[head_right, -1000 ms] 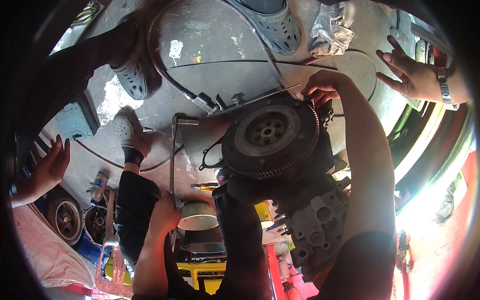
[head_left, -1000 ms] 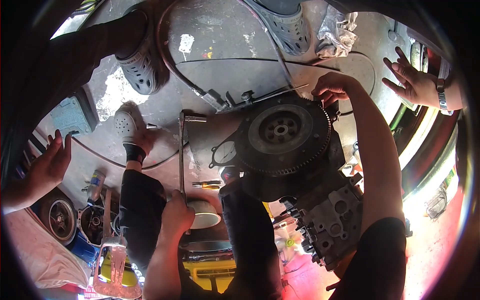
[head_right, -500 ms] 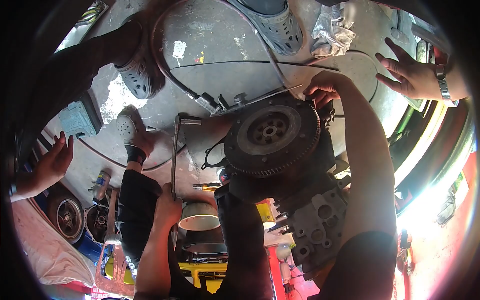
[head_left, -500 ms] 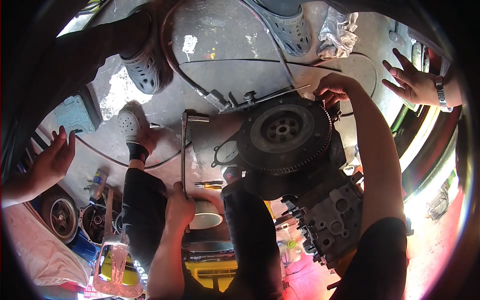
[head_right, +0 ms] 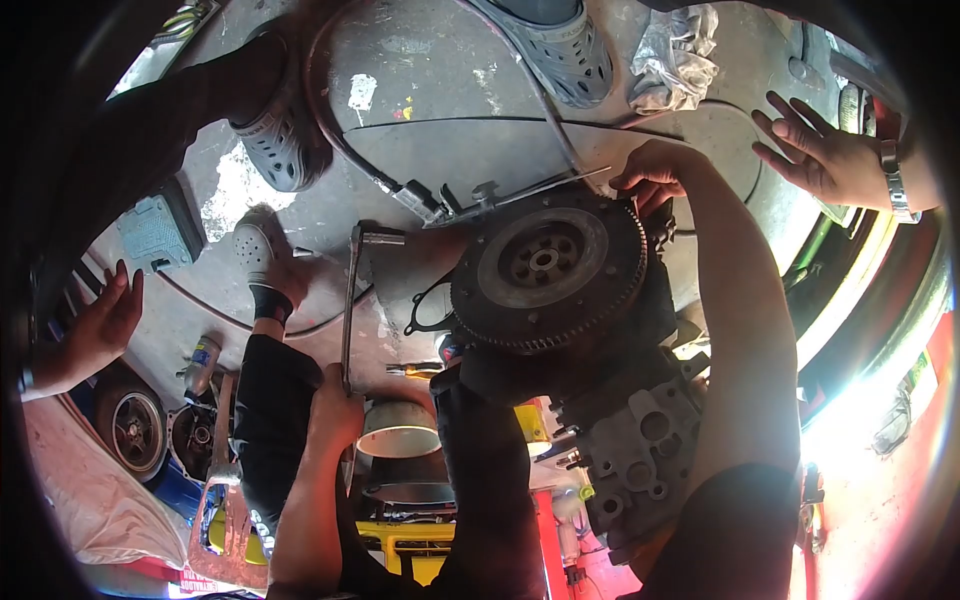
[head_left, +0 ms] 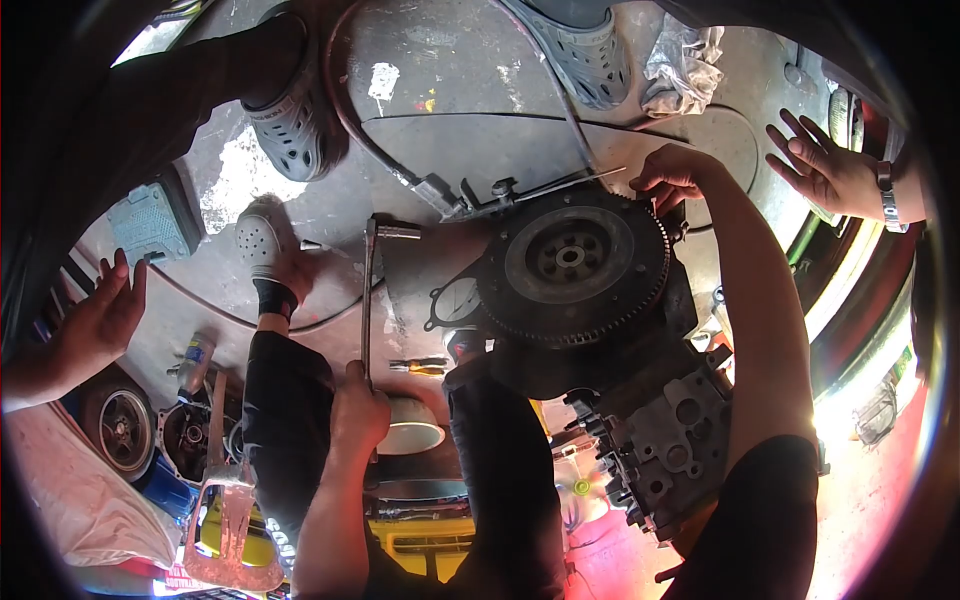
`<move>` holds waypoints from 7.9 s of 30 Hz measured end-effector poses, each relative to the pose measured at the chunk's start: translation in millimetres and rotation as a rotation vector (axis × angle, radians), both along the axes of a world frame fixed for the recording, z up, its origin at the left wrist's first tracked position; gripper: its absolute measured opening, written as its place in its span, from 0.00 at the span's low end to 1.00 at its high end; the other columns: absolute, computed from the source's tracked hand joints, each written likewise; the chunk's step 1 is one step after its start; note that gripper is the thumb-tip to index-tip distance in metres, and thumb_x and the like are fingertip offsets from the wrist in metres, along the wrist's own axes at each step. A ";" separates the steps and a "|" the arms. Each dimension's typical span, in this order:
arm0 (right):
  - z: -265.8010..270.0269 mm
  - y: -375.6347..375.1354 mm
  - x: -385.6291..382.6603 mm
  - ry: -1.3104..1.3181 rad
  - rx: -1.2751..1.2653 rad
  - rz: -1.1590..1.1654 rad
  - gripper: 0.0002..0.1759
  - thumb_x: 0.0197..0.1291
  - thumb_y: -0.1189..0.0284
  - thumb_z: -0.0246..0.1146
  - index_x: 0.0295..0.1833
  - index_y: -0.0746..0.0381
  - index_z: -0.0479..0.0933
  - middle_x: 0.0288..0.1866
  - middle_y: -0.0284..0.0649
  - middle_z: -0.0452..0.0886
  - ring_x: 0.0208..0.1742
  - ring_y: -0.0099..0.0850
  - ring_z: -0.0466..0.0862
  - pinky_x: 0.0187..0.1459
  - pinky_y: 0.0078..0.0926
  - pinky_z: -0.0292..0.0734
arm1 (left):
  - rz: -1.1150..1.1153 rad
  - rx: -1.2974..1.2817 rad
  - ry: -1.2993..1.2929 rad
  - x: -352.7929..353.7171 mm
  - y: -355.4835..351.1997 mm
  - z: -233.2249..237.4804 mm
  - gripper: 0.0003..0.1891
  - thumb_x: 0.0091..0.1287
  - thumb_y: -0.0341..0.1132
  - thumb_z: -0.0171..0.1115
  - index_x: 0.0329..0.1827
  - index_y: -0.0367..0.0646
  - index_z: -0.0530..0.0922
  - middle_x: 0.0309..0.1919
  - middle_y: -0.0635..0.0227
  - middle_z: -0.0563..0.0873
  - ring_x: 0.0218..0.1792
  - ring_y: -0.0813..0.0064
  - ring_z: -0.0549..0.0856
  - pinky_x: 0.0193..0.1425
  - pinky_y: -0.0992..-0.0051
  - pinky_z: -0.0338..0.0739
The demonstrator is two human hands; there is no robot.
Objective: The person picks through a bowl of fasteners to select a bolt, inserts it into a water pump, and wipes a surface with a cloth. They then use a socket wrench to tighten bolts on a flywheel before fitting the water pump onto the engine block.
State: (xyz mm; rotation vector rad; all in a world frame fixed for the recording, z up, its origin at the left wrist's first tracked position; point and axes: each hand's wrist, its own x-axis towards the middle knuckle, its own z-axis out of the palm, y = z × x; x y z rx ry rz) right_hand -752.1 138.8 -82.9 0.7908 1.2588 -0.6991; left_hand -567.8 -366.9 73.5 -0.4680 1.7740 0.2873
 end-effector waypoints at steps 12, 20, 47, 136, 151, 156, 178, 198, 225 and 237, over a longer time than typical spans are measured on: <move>-6.7 1.0 2.4 -0.016 0.036 0.081 0.19 0.56 0.64 0.75 0.44 0.65 0.78 0.35 0.40 0.85 0.33 0.40 0.88 0.43 0.46 0.86 | 0.089 -0.025 0.058 -1.0 -5.9 -5.9 0.17 0.61 0.28 0.55 0.53 0.35 0.71 0.39 0.34 0.83 0.47 0.35 0.83 0.51 0.47 0.76; -5.5 -4.8 1.6 -0.053 0.144 0.190 0.18 0.59 0.61 0.74 0.49 0.58 0.80 0.38 0.35 0.86 0.40 0.36 0.88 0.47 0.42 0.83 | 0.082 -0.026 0.037 -2.2 -7.4 -3.6 0.18 0.62 0.29 0.56 0.55 0.35 0.70 0.41 0.34 0.83 0.48 0.36 0.83 0.51 0.48 0.77; -8.1 -12.3 -21.7 -0.309 0.070 0.188 0.13 0.61 0.61 0.69 0.36 0.58 0.76 0.31 0.40 0.81 0.33 0.39 0.84 0.42 0.49 0.83 | 0.005 -0.039 0.022 0.5 -6.6 -5.1 0.17 0.63 0.30 0.57 0.53 0.36 0.69 0.43 0.36 0.83 0.48 0.37 0.83 0.52 0.48 0.77; 108.6 -306.7 102.9 0.859 0.758 0.240 0.35 0.69 0.53 0.55 0.74 0.61 0.60 0.75 0.56 0.60 0.78 0.56 0.55 0.70 0.70 0.52 | -0.447 0.233 0.449 -38.9 -44.4 -7.6 0.11 0.64 0.40 0.60 0.41 0.44 0.74 0.30 0.55 0.86 0.34 0.50 0.88 0.40 0.52 0.81; 394.8 -169.1 208.4 1.363 0.985 0.082 0.33 0.76 0.53 0.43 0.72 0.69 0.64 0.73 0.53 0.64 0.74 0.47 0.63 0.73 0.45 0.56 | -0.506 0.071 0.336 -47.9 -37.6 -15.4 0.13 0.67 0.47 0.57 0.45 0.50 0.83 0.39 0.56 0.88 0.43 0.52 0.88 0.49 0.54 0.82; 383.0 -166.8 220.3 1.470 1.042 -0.331 0.31 0.77 0.56 0.41 0.70 0.69 0.67 0.70 0.50 0.69 0.71 0.43 0.68 0.73 0.39 0.58 | -0.531 0.115 0.348 -49.9 -56.7 -31.3 0.14 0.66 0.44 0.56 0.46 0.49 0.84 0.40 0.55 0.89 0.45 0.54 0.88 0.51 0.56 0.82; 91.2 -238.6 3.6 1.133 0.231 0.532 0.23 0.68 0.56 0.55 0.51 0.65 0.81 0.50 0.51 0.84 0.52 0.50 0.83 0.56 0.43 0.77 | -0.602 0.266 0.641 -65.1 -9.4 47.9 0.05 0.63 0.34 0.61 0.38 0.45 0.77 0.26 0.59 0.85 0.28 0.55 0.88 0.30 0.58 0.82; -18.4 -208.6 63.9 0.744 0.238 0.644 0.29 0.63 0.49 0.60 0.58 0.59 0.81 0.63 0.43 0.80 0.66 0.42 0.77 0.67 0.33 0.70 | -0.478 0.099 0.282 -42.0 -16.5 34.0 0.12 0.64 0.32 0.56 0.50 0.45 0.74 0.36 0.56 0.88 0.38 0.54 0.89 0.40 0.55 0.82; 7.5 -222.6 48.3 0.688 0.245 0.718 0.24 0.63 0.53 0.54 0.54 0.56 0.84 0.65 0.41 0.78 0.65 0.43 0.76 0.65 0.35 0.72 | -0.543 0.142 0.463 -38.2 -48.2 -20.5 0.09 0.62 0.37 0.60 0.45 0.50 0.77 0.30 0.56 0.87 0.33 0.52 0.88 0.39 0.54 0.82; 3.3 -222.9 50.3 0.689 0.267 0.683 0.25 0.62 0.53 0.56 0.55 0.58 0.82 0.65 0.43 0.78 0.64 0.45 0.77 0.64 0.36 0.72 | -0.537 0.144 0.473 -36.5 -50.4 -26.4 0.09 0.63 0.36 0.59 0.46 0.51 0.78 0.31 0.56 0.88 0.35 0.51 0.88 0.40 0.54 0.81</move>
